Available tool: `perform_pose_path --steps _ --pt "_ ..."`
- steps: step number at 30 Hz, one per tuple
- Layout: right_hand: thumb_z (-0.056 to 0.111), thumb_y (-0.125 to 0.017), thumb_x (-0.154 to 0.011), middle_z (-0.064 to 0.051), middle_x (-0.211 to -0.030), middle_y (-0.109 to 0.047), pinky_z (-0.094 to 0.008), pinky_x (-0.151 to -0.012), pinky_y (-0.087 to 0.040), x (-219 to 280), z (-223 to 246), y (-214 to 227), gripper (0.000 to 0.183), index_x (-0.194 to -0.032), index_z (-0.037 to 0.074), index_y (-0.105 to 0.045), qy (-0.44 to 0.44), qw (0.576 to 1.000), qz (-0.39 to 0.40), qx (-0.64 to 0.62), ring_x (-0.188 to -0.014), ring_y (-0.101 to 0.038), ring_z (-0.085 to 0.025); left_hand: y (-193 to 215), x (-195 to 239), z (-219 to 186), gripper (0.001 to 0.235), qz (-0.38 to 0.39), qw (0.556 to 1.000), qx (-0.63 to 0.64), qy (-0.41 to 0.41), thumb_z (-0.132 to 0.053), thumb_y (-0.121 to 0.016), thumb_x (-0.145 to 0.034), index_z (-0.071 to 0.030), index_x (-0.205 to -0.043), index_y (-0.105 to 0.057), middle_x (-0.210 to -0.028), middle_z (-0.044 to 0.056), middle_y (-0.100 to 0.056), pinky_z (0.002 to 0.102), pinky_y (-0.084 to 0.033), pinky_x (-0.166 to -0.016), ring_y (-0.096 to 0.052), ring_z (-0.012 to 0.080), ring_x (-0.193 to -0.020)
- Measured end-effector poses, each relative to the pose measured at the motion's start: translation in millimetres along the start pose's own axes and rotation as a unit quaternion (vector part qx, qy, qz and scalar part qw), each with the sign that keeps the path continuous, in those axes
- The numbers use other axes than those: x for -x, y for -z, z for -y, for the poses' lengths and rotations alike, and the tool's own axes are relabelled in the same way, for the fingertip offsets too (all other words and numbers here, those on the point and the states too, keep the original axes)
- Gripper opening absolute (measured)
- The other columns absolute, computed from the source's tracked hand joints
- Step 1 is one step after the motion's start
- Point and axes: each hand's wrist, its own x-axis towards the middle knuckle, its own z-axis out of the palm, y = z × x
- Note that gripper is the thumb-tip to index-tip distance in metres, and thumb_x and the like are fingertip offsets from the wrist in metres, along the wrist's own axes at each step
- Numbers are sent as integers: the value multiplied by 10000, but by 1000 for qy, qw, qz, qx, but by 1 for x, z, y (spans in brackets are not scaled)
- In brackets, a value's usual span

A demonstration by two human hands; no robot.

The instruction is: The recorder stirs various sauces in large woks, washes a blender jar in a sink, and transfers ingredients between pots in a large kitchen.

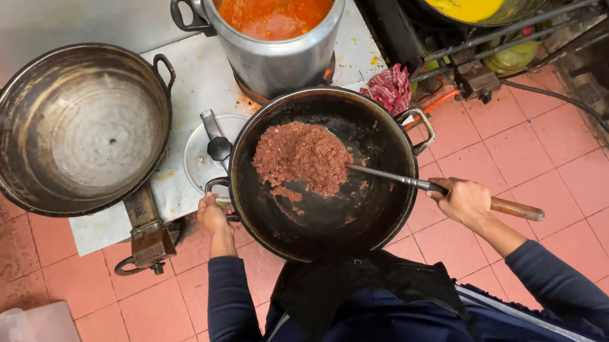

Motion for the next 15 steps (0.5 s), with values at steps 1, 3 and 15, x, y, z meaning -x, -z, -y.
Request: perform_pose_path --steps 1,3,15 --pt "566 -663 -885 -40 -883 -780 -431 -653 -575 1 1 -1 389 -1201 362 -762 -4 1000 -8 -4 -776 -745 -274 1 -2 0 204 2 1000 -1 -3 -217 -552 -1061 -71 -927 -602 -672 -20 -540 290 -384 -425 -396 95 -438" --pt "562 -665 -878 -35 -894 -779 -438 -644 -575 0 -3 -5 389 -1195 359 -762 -11 1000 -18 -12 -778 -743 -274 2 -3 0 215 8 1000 -4 -7 -224 -550 -1070 -74 -922 -596 -628 -16 -493 285 -377 -421 -383 92 -432" --pt "589 -660 -861 -32 -921 -794 -430 -699 -584 -13 -10 32 400 -1181 375 -769 -6 999 7 -52 -817 -751 -275 8 -10 2 246 17 999 27 -15 -243 -566 -1071 -59 -913 -611 -630 -23 -456 276 -363 -431 -376 85 -452"
